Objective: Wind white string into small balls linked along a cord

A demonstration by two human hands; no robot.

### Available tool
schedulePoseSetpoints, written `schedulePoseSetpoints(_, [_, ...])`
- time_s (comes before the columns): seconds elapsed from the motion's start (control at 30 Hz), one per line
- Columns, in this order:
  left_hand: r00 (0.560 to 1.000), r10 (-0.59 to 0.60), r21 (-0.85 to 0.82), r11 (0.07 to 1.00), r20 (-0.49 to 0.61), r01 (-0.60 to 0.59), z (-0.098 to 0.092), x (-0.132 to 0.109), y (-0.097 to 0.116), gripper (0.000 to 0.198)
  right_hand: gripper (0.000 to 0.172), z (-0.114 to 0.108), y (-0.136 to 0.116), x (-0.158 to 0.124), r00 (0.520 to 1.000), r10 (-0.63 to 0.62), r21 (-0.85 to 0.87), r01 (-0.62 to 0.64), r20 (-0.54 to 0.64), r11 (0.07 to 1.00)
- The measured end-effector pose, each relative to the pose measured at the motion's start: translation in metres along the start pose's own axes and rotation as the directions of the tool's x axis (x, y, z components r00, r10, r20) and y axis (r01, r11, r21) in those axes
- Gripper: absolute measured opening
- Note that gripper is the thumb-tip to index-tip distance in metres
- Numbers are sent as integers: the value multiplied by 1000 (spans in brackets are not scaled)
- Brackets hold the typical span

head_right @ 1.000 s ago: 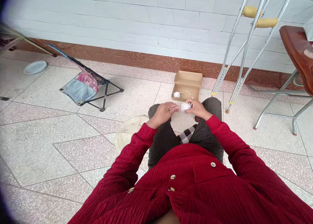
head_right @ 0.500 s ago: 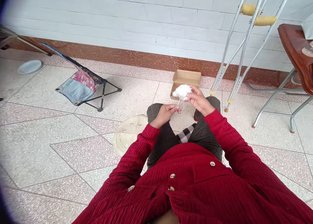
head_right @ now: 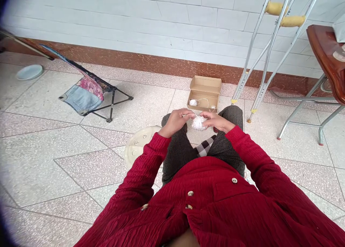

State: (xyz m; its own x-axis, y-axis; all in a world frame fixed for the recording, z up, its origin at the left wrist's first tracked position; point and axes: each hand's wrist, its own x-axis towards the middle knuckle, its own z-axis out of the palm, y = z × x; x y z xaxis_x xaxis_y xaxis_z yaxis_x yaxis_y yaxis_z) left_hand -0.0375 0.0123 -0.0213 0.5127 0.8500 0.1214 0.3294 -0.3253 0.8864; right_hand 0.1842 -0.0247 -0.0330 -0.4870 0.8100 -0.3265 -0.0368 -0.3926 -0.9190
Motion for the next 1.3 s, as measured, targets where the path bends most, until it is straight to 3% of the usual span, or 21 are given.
schedulePoseSetpoints(0.1, [997,-80,-167,983,-11,77,8,-2,-2,37,46,4,-12,-8,998,-50,200,41,38,979])
schedulePoseSetpoints(0.23, [985,-151,-301,946,-87,118,19,0,-8,45,56,9,-23,-6,989,-142,291,124,44,949])
schedulePoseSetpoints(0.33, [986,-146,-277,953,-76,119,22,0,-11,46,58,11,-30,-3,980,-198,294,183,20,938])
schedulePoseSetpoints(0.47, [995,-90,-185,979,-38,81,23,-6,-11,45,51,7,-47,-1,947,-307,265,322,-98,909])
schedulePoseSetpoints(0.57, [995,-94,-160,982,18,96,26,-13,-8,42,50,-6,-64,5,896,-373,101,405,-241,909])
schedulePoseSetpoints(0.63, [993,-101,-156,982,66,111,29,-16,-4,40,49,-20,-68,12,820,-429,-138,408,-379,902])
schedulePoseSetpoints(0.73, [992,-82,-90,992,99,91,26,-16,4,37,47,-37,-53,25,661,-544,-553,228,-516,802])
schedulePoseSetpoints(0.77, [992,-70,-58,995,101,76,23,-15,7,37,47,-39,-44,27,651,-555,-639,136,-518,757])
schedulePoseSetpoints(0.8, [993,-56,-27,998,100,59,19,-13,9,36,46,-39,-33,28,677,-532,-686,55,-508,726])
schedulePoseSetpoints(0.87, [997,-31,26,999,72,30,9,-7,12,33,48,-30,-12,24,784,-413,-673,-8,-463,739])
schedulePoseSetpoints(0.93, [999,-6,57,998,32,5,0,-2,12,30,48,-15,2,14,919,-190,-489,-4,-345,872])
schedulePoseSetpoints(1.0, [1000,9,47,999,2,-9,-4,2,10,29,50,0,6,1,985,-24,-197,-10,-170,980])
schedulePoseSetpoints(1.07, [1000,0,0,1000,-1,0,-3,5,6,30,52,10,0,-11,999,-6,44,8,-41,999])
schedulePoseSetpoints(1.13, [1000,-28,-48,998,10,29,3,5,2,31,54,15,-12,-19,998,-66,188,64,3,980])
schedulePoseSetpoints(1.2, [998,-58,-67,996,21,59,12,3,-2,34,56,15,-27,-22,990,-143,252,142,-17,957])
schedulePoseSetpoints(1.3, [995,-77,-57,995,60,80,25,-3,-3,40,53,8,-45,-14,955,-254,216,283,-153,935])
